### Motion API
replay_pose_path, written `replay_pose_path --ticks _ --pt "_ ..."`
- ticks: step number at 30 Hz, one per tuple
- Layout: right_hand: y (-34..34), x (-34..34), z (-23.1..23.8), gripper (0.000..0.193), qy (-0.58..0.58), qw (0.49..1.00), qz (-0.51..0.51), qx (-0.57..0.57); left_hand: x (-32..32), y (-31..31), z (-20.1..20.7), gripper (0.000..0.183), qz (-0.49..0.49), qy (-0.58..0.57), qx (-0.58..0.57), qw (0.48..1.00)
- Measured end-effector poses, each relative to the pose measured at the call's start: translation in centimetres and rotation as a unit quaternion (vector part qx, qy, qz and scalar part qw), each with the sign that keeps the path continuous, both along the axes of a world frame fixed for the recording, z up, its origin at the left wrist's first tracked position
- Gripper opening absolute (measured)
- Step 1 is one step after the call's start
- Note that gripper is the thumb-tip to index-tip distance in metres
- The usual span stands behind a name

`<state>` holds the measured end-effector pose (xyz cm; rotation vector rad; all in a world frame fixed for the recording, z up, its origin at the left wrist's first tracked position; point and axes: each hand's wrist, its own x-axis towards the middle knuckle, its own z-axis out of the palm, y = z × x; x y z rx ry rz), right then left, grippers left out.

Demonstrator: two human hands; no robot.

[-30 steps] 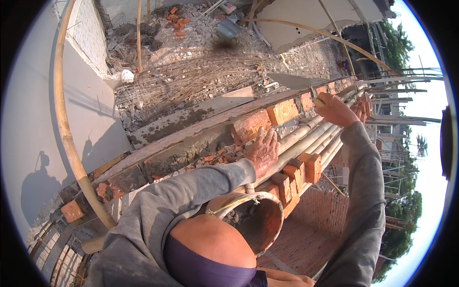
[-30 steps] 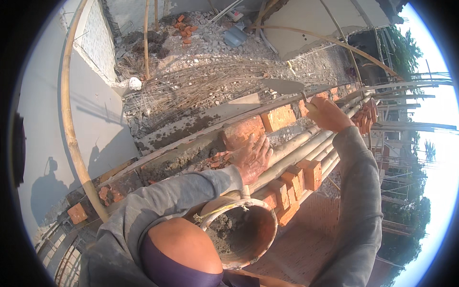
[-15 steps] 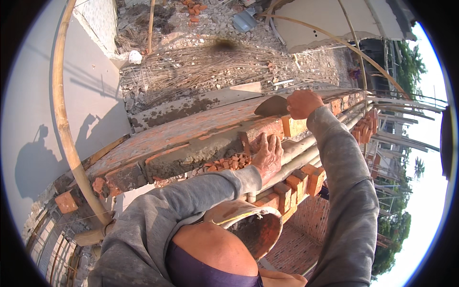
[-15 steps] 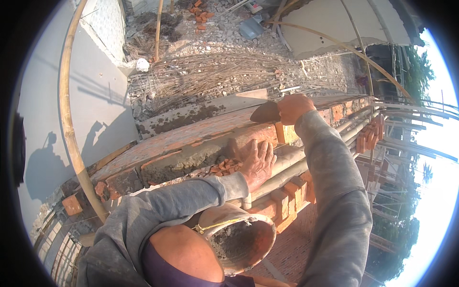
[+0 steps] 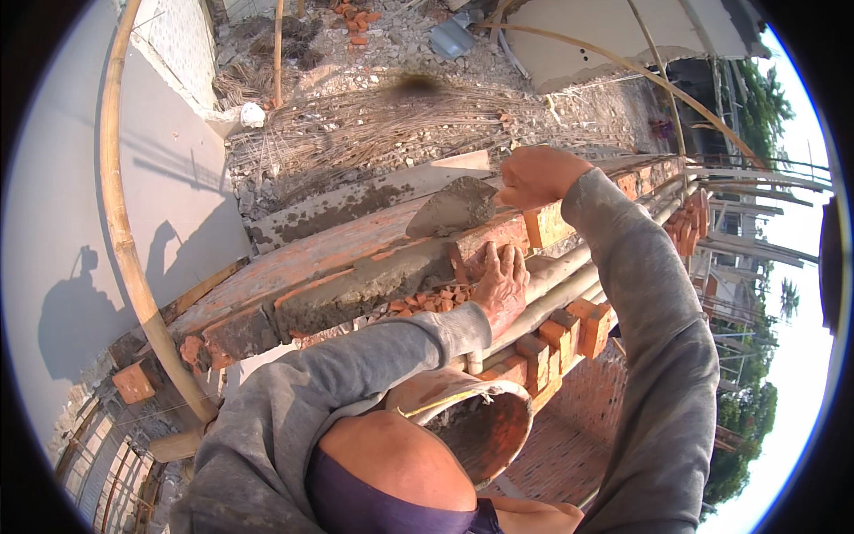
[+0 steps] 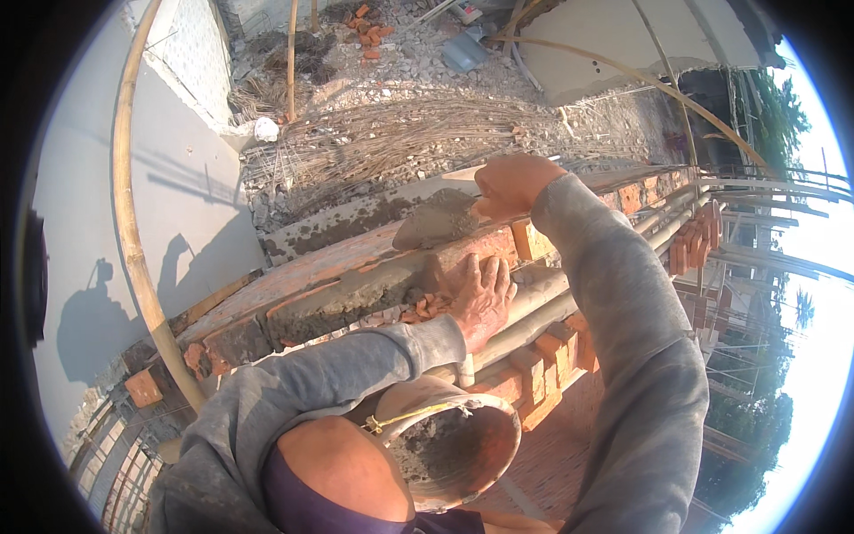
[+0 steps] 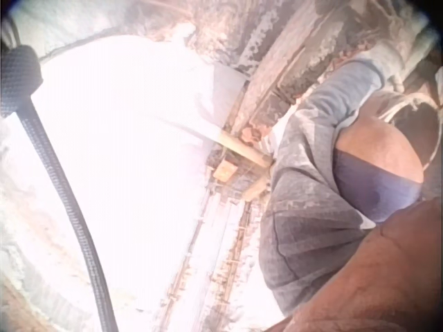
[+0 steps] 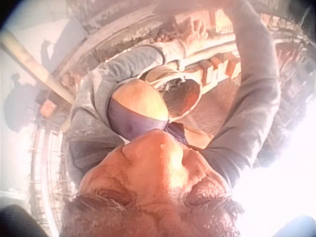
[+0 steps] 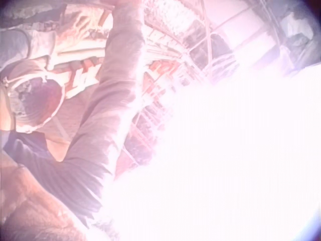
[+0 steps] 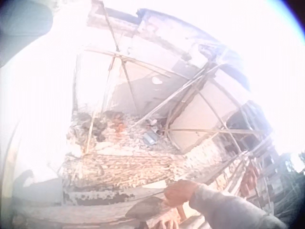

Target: The person scoops mortar from a bucket with a trowel, spreads it on a brick, and places the brick onto a growing wall. The person repeats this process, adding bricks one at a time while standing on bamboo scaffolding.

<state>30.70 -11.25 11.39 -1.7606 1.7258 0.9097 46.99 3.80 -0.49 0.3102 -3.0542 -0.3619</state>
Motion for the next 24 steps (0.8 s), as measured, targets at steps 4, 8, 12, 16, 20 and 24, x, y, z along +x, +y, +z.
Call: replay_pose_path --ticks 4,8,12,16,20,24 --pt "-0.3 -0.5 2.0 0.052 -0.06 0.997 -0.043 0.022 0.9 -0.6 -0.1 0.069 -0.046 0.004 0.054 0.998" --pt "4.4 -1.9 6.5 0.062 -0.117 0.977 -0.176 0.001 5.8 -2.2 0.6 0.067 -0.1 0.073 0.156 0.98" --pt "15.8 -2.7 13.7 0.064 -0.185 0.944 -0.239 -0.132 11.7 -6.2 1.9 0.048 -0.048 0.029 0.31 0.949" --pt "29.6 2.5 20.6 0.052 -0.216 0.909 -0.297 -0.198 9.6 -12.5 0.9 0.05 0.129 0.124 0.384 0.906" --pt "39.3 13.5 22.2 0.031 -0.162 0.881 -0.378 -0.233 3.9 -16.3 -2.3 0.072 0.097 0.023 0.506 0.857" --pt "44.3 24.1 17.1 0.02 -0.02 0.863 -0.453 -0.222 1.7 -16.6 -3.9 0.068 0.036 -0.027 0.564 0.825"
